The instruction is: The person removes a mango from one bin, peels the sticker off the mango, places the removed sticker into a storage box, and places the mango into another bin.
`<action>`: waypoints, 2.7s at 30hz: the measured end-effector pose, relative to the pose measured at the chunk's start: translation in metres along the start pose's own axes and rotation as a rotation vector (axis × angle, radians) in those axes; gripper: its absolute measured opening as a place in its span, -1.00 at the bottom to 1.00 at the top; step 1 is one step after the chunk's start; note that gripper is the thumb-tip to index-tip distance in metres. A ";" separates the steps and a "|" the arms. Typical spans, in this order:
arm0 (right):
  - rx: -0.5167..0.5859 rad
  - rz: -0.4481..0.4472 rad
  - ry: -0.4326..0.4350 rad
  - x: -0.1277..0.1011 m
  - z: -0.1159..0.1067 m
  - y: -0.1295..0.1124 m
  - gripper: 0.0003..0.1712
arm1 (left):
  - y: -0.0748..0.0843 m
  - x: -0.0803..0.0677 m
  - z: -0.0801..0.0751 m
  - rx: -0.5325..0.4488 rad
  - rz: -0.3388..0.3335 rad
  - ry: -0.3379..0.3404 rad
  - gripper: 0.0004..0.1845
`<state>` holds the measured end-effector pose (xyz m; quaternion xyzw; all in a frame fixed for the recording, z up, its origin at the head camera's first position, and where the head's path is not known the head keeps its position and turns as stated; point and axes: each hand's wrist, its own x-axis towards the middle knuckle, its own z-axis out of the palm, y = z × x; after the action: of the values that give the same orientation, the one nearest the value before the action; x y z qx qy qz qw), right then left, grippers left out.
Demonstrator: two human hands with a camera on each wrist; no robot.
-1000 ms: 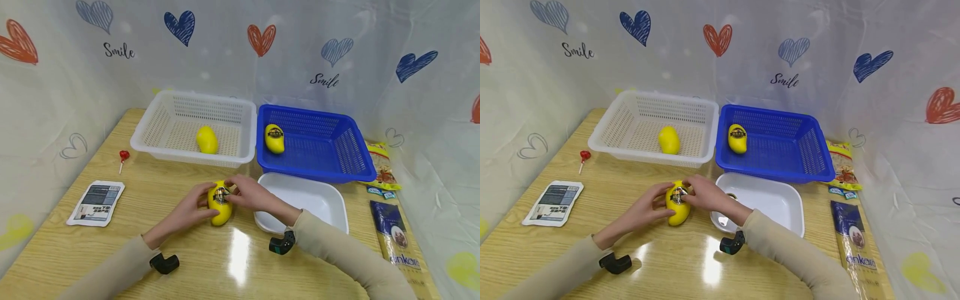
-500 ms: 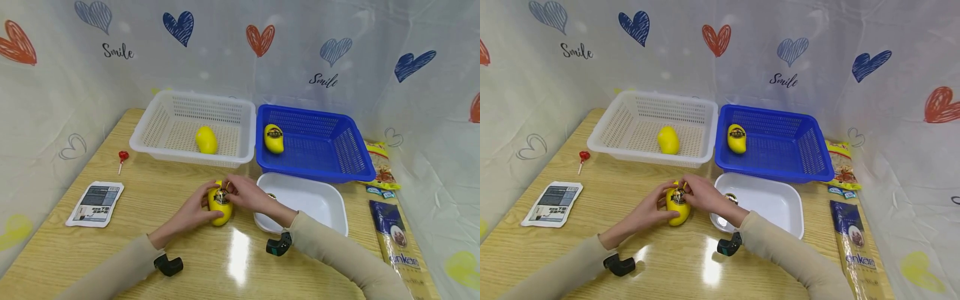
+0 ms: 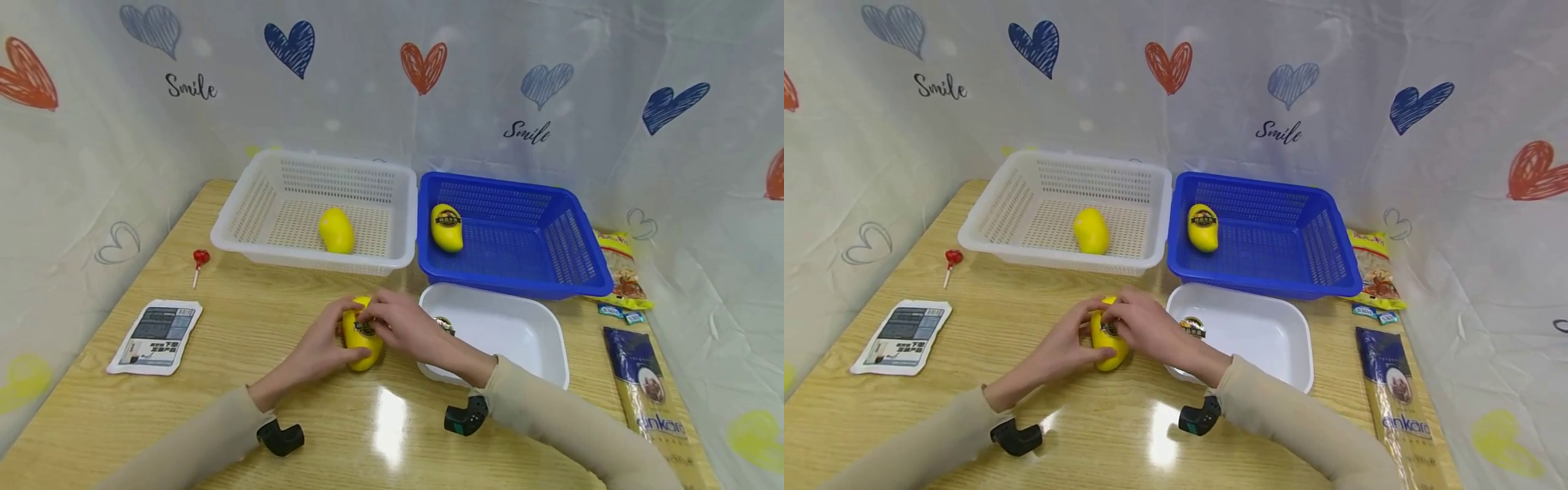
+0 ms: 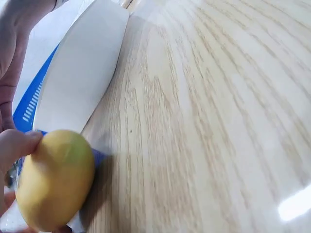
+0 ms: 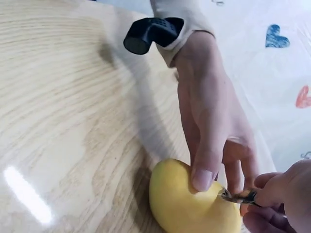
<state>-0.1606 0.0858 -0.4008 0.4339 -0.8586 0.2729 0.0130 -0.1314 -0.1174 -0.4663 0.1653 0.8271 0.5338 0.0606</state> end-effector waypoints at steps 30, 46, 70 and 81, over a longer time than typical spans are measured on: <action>0.387 0.667 -0.117 -0.130 -0.073 0.089 -0.81 | 0.004 -0.002 0.000 -0.073 -0.124 -0.022 -0.19; 0.509 0.736 -0.050 -0.123 -0.057 0.104 -0.79 | 0.003 -0.002 -0.003 -0.074 -0.122 -0.039 -0.15; 0.637 0.762 -0.043 -0.125 -0.046 0.103 -0.83 | 0.003 0.000 -0.005 -0.116 -0.122 -0.067 -0.12; 0.565 0.710 -0.077 -0.129 -0.045 0.110 -0.82 | 0.003 0.000 -0.005 -0.116 -0.127 -0.066 -0.13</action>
<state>-0.1729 0.2549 -0.4461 0.1088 -0.8459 0.4677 -0.2321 -0.1320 -0.1205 -0.4614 0.1262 0.8010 0.5704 0.1309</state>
